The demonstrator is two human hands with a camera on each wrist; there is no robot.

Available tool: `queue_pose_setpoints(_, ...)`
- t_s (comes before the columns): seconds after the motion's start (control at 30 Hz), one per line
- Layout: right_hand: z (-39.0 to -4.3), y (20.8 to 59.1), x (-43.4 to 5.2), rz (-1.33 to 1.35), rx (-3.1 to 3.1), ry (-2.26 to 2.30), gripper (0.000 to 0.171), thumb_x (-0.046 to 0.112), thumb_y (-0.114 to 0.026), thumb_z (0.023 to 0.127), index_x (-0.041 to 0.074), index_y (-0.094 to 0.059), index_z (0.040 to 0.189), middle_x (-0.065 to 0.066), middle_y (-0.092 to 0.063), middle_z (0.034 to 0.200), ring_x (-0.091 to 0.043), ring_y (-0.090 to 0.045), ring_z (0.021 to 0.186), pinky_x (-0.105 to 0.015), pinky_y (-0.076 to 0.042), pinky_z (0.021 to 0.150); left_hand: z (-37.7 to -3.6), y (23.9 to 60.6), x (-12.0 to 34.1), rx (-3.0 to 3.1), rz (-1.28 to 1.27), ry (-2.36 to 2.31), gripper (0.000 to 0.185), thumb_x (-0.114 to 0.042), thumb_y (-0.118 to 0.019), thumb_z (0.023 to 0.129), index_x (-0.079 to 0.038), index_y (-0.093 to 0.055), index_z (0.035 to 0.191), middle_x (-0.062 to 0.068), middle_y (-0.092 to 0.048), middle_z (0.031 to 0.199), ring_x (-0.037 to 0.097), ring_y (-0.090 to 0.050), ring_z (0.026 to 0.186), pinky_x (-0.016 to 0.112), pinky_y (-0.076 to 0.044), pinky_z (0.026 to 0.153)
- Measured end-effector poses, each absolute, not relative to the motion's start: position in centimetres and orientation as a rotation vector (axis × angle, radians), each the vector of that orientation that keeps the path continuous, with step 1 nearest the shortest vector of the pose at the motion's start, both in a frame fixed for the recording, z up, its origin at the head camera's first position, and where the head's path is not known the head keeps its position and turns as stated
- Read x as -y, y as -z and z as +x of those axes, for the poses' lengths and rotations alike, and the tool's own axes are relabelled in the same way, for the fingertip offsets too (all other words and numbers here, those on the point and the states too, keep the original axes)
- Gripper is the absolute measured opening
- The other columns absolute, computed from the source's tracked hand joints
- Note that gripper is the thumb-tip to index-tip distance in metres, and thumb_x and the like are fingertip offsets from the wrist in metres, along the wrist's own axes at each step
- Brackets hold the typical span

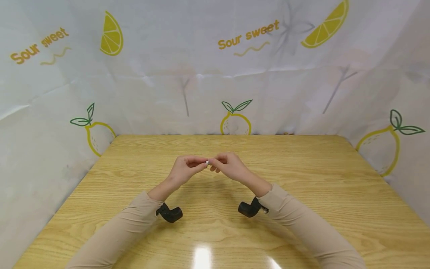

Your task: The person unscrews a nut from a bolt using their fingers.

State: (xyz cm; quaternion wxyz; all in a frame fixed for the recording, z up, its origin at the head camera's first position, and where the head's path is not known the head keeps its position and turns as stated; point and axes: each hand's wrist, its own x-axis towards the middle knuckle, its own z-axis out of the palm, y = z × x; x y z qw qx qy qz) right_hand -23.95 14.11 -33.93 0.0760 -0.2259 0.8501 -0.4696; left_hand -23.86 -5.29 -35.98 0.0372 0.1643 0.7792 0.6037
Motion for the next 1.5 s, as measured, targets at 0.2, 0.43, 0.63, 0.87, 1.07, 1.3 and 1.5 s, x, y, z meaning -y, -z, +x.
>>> queue_pose_setpoints(0.2,-24.05,33.83,-14.08,-0.706,-2.571,1.429,0.035,0.019,-0.064,0.089,0.003,-0.056,0.118,-0.018,-0.064,0.112,-0.029,-0.064,0.097,-0.037,-0.055,0.083,-23.81,35.90,5.29,-2.391,0.503,-1.875,0.023,-0.011,-0.065,0.088,-0.002,-0.070,0.108,0.016,-0.069,0.109,0.021,-0.068,0.094,0.027,-0.056,0.079)
queue_pose_setpoints(0.43,-24.28,33.98,-13.98,-0.697,-2.539,1.405,0.034,0.029,-0.050,0.098,0.001,-0.063,0.112,-0.018,-0.069,0.098,-0.039,-0.063,0.092,-0.048,-0.053,0.082,-23.80,35.90,5.34,-2.379,0.522,-1.871,0.023,-0.013,-0.066,0.087,-0.004,-0.070,0.109,0.014,-0.069,0.110,0.022,-0.067,0.096,0.029,-0.056,0.082)
queue_pose_setpoints(0.63,-24.16,34.03,-14.11,-0.724,-2.575,1.389,0.029,0.023,-0.058,0.094,0.001,-0.061,0.112,-0.018,-0.066,0.107,-0.032,-0.063,0.096,-0.041,-0.054,0.083,-23.85,36.04,5.38,-2.390,0.511,-1.872,0.023,-0.013,-0.066,0.088,-0.004,-0.070,0.108,0.014,-0.069,0.109,0.021,-0.067,0.095,0.028,-0.056,0.081)
queue_pose_setpoints(0.87,-24.21,34.09,-14.04,-0.719,-2.571,1.410,0.035,0.025,-0.060,0.092,0.002,-0.059,0.118,-0.019,-0.064,0.114,-0.033,-0.062,0.102,-0.042,-0.053,0.088,-23.84,36.10,5.45,-2.388,0.510,-1.874,0.024,-0.012,-0.066,0.087,-0.002,-0.069,0.109,0.016,-0.068,0.111,0.024,-0.067,0.097,0.028,-0.056,0.081)
queue_pose_setpoints(1.07,-24.11,34.05,-13.99,-0.710,-2.571,1.413,0.028,0.023,-0.056,0.095,0.001,-0.063,0.111,-0.018,-0.067,0.106,-0.035,-0.063,0.099,-0.044,-0.053,0.085,-23.88,36.10,5.41,-2.398,0.499,-1.856,0.025,-0.015,-0.066,0.087,-0.004,-0.070,0.109,0.015,-0.069,0.110,0.023,-0.067,0.097,0.028,-0.056,0.081)
queue_pose_setpoints(1.3,-24.03,33.94,-14.06,-0.708,-2.578,1.427,0.034,0.020,-0.062,0.091,-0.001,-0.057,0.118,-0.020,-0.063,0.111,-0.032,-0.062,0.099,-0.040,-0.054,0.086,-23.95,36.19,5.39,-2.388,0.485,-1.871,0.025,-0.013,-0.066,0.087,-0.003,-0.070,0.109,0.016,-0.069,0.110,0.023,-0.067,0.096,0.028,-0.056,0.081)
queue_pose_setpoints(1.5,-24.03,33.99,-13.97,-0.703,-2.556,1.412,0.031,0.026,-0.053,0.096,0.001,-0.062,0.113,-0.018,-0.068,0.104,-0.037,-0.062,0.098,-0.044,-0.053,0.085,-23.90,36.14,5.43,-2.396,0.488,-1.860,0.025,-0.015,-0.067,0.087,-0.004,-0.070,0.109,0.014,-0.069,0.110,0.022,-0.067,0.097,0.028,-0.056,0.081)
